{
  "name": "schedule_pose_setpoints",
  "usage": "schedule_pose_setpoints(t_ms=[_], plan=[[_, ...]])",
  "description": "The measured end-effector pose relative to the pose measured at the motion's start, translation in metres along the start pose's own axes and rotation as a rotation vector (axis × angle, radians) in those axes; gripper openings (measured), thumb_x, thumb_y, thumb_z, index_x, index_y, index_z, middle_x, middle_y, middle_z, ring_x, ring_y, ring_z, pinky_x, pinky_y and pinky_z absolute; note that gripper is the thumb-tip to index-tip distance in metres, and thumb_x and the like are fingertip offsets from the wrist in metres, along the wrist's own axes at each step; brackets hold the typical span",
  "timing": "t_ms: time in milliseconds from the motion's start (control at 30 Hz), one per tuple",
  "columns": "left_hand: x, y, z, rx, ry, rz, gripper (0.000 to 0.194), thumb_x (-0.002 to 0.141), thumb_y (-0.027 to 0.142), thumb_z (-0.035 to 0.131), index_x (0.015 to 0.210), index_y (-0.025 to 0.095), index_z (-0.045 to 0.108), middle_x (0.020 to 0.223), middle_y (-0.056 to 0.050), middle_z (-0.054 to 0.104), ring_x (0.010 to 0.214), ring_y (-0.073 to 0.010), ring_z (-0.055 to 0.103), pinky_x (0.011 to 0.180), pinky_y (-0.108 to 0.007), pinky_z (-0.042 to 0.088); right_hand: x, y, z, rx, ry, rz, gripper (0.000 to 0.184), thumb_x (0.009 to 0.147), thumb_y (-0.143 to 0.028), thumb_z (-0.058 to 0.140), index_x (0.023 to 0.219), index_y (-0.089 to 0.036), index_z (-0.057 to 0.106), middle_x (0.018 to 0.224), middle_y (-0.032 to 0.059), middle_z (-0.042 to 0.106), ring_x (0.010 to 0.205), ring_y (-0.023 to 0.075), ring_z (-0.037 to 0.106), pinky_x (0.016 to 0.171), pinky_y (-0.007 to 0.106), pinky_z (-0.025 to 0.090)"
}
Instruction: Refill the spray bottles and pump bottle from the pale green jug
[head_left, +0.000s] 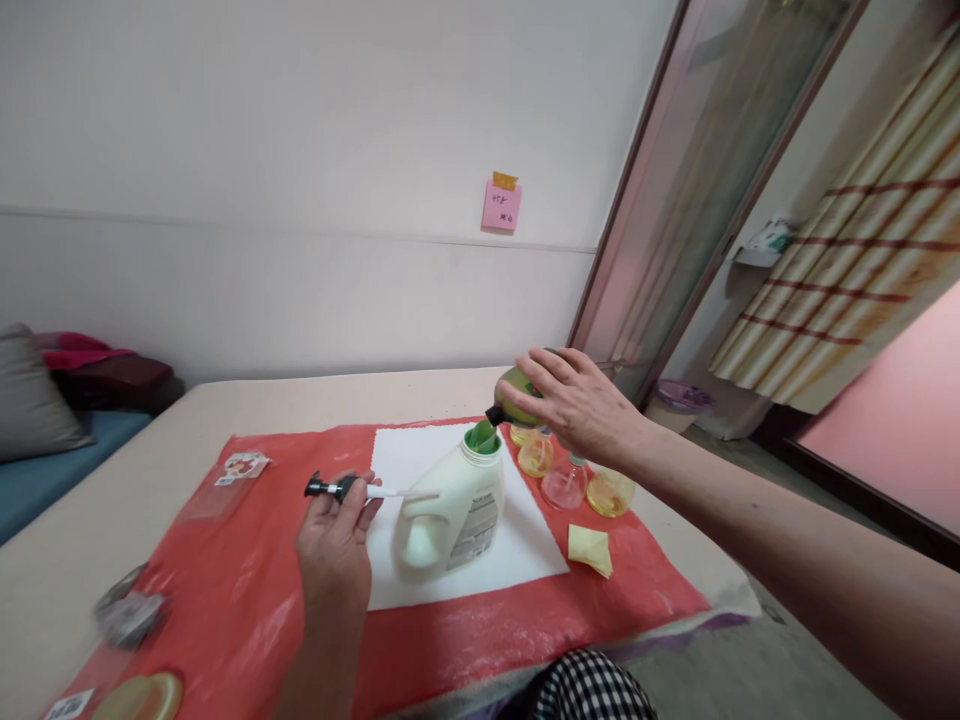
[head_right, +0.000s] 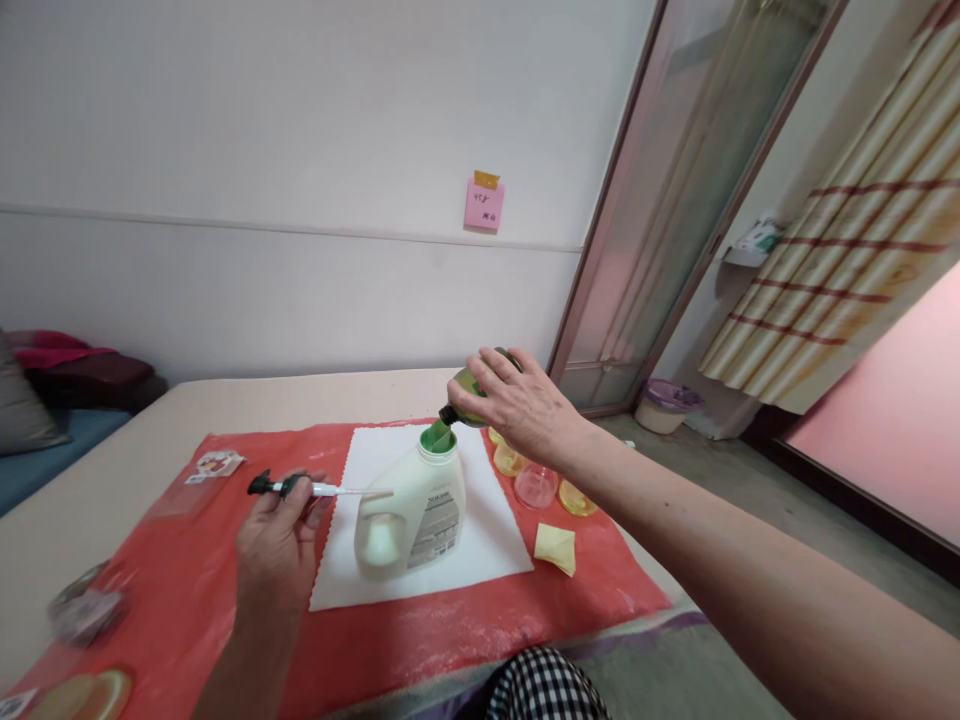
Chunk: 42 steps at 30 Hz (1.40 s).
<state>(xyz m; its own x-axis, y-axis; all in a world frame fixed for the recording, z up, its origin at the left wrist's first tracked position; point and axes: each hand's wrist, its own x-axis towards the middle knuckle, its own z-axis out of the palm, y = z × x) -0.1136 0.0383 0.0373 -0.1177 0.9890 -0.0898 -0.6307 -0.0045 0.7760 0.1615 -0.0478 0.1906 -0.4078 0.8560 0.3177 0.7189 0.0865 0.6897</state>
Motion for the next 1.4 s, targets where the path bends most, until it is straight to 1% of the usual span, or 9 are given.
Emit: schedule_pose_setpoints(t_ms=[233, 433, 633, 800, 867, 1000, 1167, 1233, 1400], plan=[[0.001, 0.000, -0.001, 0.012, -0.009, -0.008, 0.020, 0.076, 0.022, 0.082, 0.092, 0.017, 0.071, 0.094, -0.004, 0.076, 0.089, -0.0159, 0.074, 0.075, -0.023, 0.060, 0.005, 0.001, -0.004, -0.076, 0.008, -0.067, 0.053, 0.089, -0.004, 0.054, 0.138, -0.024, 0.050, 0.142, 0.0182, 0.055, 0.133, 0.0336, 0.045, 0.104, 0.050, 0.035], [0.003, -0.001, -0.002, 0.006, -0.002, 0.004, 0.019, 0.076, 0.020, 0.081, 0.091, 0.017, 0.070, 0.093, -0.005, 0.076, 0.088, -0.0163, 0.074, 0.076, -0.025, 0.060, 0.010, 0.002, -0.009, -0.091, 0.037, -0.115, 0.053, 0.091, -0.004, 0.056, 0.138, -0.027, 0.048, 0.142, 0.0130, 0.056, 0.132, 0.0300, 0.044, 0.107, 0.051, 0.036], [0.001, 0.001, -0.001, 0.006, -0.009, 0.005, 0.017, 0.077, 0.019, 0.080, 0.092, 0.016, 0.070, 0.094, -0.005, 0.076, 0.088, -0.0164, 0.074, 0.077, -0.026, 0.060, 0.019, 0.004, -0.018, -0.092, -0.005, -0.200, 0.061, 0.088, -0.001, 0.057, 0.142, -0.027, 0.046, 0.143, 0.0129, 0.055, 0.134, 0.0305, 0.042, 0.110, 0.054, 0.035], [0.000, 0.002, 0.001, -0.010, -0.004, -0.003, 0.018, 0.076, 0.019, 0.082, 0.091, 0.016, 0.071, 0.092, -0.005, 0.076, 0.087, -0.0160, 0.074, 0.075, -0.024, 0.061, 0.030, 0.003, -0.028, -0.149, -0.138, -0.268, 0.067, 0.088, 0.000, 0.055, 0.145, -0.033, 0.040, 0.145, 0.0075, 0.053, 0.141, 0.0288, 0.036, 0.112, 0.059, 0.031], [0.000, 0.003, 0.002, -0.025, -0.002, -0.007, 0.020, 0.075, 0.019, 0.083, 0.091, 0.016, 0.071, 0.090, -0.004, 0.076, 0.085, -0.0153, 0.074, 0.074, -0.023, 0.061, 0.035, 0.001, -0.032, -0.152, -0.142, -0.310, 0.068, 0.088, 0.001, 0.052, 0.145, -0.034, 0.043, 0.146, 0.0063, 0.052, 0.142, 0.0276, 0.035, 0.113, 0.059, 0.029], [-0.001, 0.005, 0.003, -0.043, 0.002, -0.016, 0.023, 0.073, 0.020, 0.084, 0.091, 0.015, 0.071, 0.089, -0.004, 0.076, 0.084, -0.0153, 0.074, 0.074, -0.023, 0.061, 0.047, -0.005, -0.041, -0.277, -0.087, -0.463, 0.056, 0.094, 0.000, 0.042, 0.141, -0.027, 0.051, 0.145, 0.0098, 0.053, 0.138, 0.0262, 0.039, 0.113, 0.058, 0.029], [0.000, 0.005, 0.002, -0.045, 0.012, -0.016, 0.023, 0.073, 0.019, 0.083, 0.090, 0.015, 0.069, 0.089, -0.005, 0.076, 0.084, -0.0177, 0.075, 0.074, -0.027, 0.062, 0.059, -0.017, -0.045, -0.338, -0.119, -0.573, 0.057, 0.092, -0.002, 0.041, 0.142, -0.025, 0.054, 0.146, 0.0092, 0.055, 0.141, 0.0265, 0.038, 0.109, 0.059, 0.035], [0.000, 0.004, 0.001, -0.047, 0.008, -0.011, 0.024, 0.073, 0.020, 0.083, 0.091, 0.015, 0.069, 0.089, -0.005, 0.076, 0.084, -0.0176, 0.075, 0.074, -0.027, 0.062, 0.061, -0.019, -0.042, -0.295, -0.072, -0.580, 0.054, 0.089, -0.003, 0.048, 0.135, -0.027, 0.062, 0.140, 0.0070, 0.061, 0.139, 0.0275, 0.042, 0.107, 0.059, 0.040], [0.003, 0.003, -0.001, -0.059, -0.001, -0.010, 0.024, 0.073, 0.021, 0.084, 0.092, 0.016, 0.070, 0.090, -0.005, 0.076, 0.084, -0.0172, 0.075, 0.074, -0.027, 0.061, 0.060, -0.022, -0.030, -0.187, 0.171, -0.626, 0.035, 0.081, -0.005, 0.064, 0.107, -0.026, 0.074, 0.116, 0.0033, 0.072, 0.126, 0.0277, 0.058, 0.105, 0.056, 0.048]])
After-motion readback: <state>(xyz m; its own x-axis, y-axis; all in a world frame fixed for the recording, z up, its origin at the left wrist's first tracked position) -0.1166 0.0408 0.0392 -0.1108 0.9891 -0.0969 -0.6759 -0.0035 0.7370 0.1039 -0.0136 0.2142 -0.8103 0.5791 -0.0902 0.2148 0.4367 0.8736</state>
